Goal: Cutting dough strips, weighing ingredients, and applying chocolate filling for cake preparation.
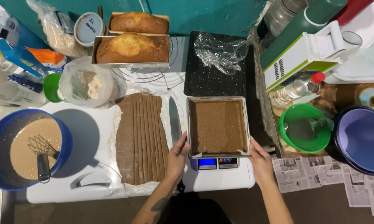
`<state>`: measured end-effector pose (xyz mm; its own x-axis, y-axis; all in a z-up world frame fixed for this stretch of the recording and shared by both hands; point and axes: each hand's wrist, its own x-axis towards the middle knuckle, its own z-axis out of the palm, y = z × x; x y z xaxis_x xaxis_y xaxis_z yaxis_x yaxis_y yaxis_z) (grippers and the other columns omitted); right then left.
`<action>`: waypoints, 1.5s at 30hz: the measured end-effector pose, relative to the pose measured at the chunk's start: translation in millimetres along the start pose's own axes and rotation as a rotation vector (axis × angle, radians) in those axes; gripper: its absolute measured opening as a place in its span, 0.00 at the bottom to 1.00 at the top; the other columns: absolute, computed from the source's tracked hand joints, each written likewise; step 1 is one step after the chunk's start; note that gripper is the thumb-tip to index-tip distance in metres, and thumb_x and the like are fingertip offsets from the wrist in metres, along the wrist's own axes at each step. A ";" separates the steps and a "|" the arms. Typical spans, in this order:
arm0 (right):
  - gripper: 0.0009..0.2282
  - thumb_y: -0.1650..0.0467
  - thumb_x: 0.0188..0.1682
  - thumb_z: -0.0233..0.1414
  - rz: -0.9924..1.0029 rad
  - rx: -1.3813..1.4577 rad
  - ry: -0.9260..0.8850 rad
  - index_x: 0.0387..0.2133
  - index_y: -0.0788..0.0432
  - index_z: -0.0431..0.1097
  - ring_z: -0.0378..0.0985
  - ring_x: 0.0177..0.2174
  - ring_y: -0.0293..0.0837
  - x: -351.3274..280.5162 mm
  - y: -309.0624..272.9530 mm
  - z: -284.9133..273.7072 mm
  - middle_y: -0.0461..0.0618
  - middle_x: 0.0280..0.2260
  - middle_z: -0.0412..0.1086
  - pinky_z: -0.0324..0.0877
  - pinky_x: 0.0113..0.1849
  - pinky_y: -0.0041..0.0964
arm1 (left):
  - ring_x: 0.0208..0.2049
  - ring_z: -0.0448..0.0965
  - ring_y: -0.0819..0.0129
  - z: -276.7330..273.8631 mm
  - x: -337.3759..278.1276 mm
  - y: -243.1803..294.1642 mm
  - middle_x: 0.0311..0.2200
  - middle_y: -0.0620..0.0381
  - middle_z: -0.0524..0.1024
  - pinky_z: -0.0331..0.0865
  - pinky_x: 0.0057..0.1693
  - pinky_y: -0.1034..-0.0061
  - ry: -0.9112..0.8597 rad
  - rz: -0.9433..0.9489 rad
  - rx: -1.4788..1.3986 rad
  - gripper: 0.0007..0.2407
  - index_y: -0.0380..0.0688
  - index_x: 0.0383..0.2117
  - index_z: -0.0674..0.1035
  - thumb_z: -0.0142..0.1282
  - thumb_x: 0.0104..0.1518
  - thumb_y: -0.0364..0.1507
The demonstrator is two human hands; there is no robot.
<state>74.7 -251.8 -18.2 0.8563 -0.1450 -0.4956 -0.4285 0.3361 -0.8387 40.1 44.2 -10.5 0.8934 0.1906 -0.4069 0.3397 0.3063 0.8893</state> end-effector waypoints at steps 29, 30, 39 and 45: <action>0.24 0.63 0.35 0.70 -0.244 -0.993 0.233 0.38 0.69 0.70 0.79 0.31 0.48 38.9 110.4 -32.0 0.57 0.32 0.76 0.73 0.37 0.42 | 0.54 0.80 0.65 -106.9 -54.5 -26.8 0.53 0.51 0.81 0.69 0.60 0.73 0.257 0.087 0.001 0.14 0.37 0.53 0.79 0.49 0.64 0.26; 0.24 0.63 0.35 0.70 -0.245 -0.992 0.236 0.38 0.69 0.70 0.79 0.31 0.48 41.4 112.5 -33.9 0.57 0.32 0.76 0.73 0.37 0.42 | 0.54 0.80 0.65 -106.1 -55.7 -27.0 0.53 0.51 0.81 0.69 0.60 0.73 0.253 0.088 0.001 0.14 0.37 0.53 0.79 0.49 0.64 0.26; 0.27 0.64 0.34 0.71 -0.370 -0.832 0.275 0.40 0.68 0.67 0.75 0.40 0.52 6.8 101.9 -45.9 0.59 0.39 0.72 0.71 0.44 0.46 | 0.43 0.80 0.71 -92.2 -77.3 17.6 0.44 0.54 0.82 0.73 0.50 0.78 0.241 0.198 0.227 0.17 0.41 0.54 0.79 0.59 0.57 0.25; 0.21 0.68 0.40 0.65 -0.381 -0.710 0.444 0.43 0.66 0.69 0.73 0.40 0.46 -45.8 102.7 -92.2 0.54 0.42 0.69 0.69 0.44 0.41 | 0.39 0.78 0.51 -88.3 -70.8 54.6 0.42 0.40 0.79 0.72 0.46 0.62 0.283 0.198 0.264 0.18 0.40 0.58 0.78 0.60 0.61 0.26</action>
<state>-35.1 -296.4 -102.6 0.8495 -0.5222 -0.0751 -0.3420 -0.4367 -0.8321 -30.6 129.7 48.5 0.8454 0.4812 -0.2318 0.2664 -0.0037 0.9639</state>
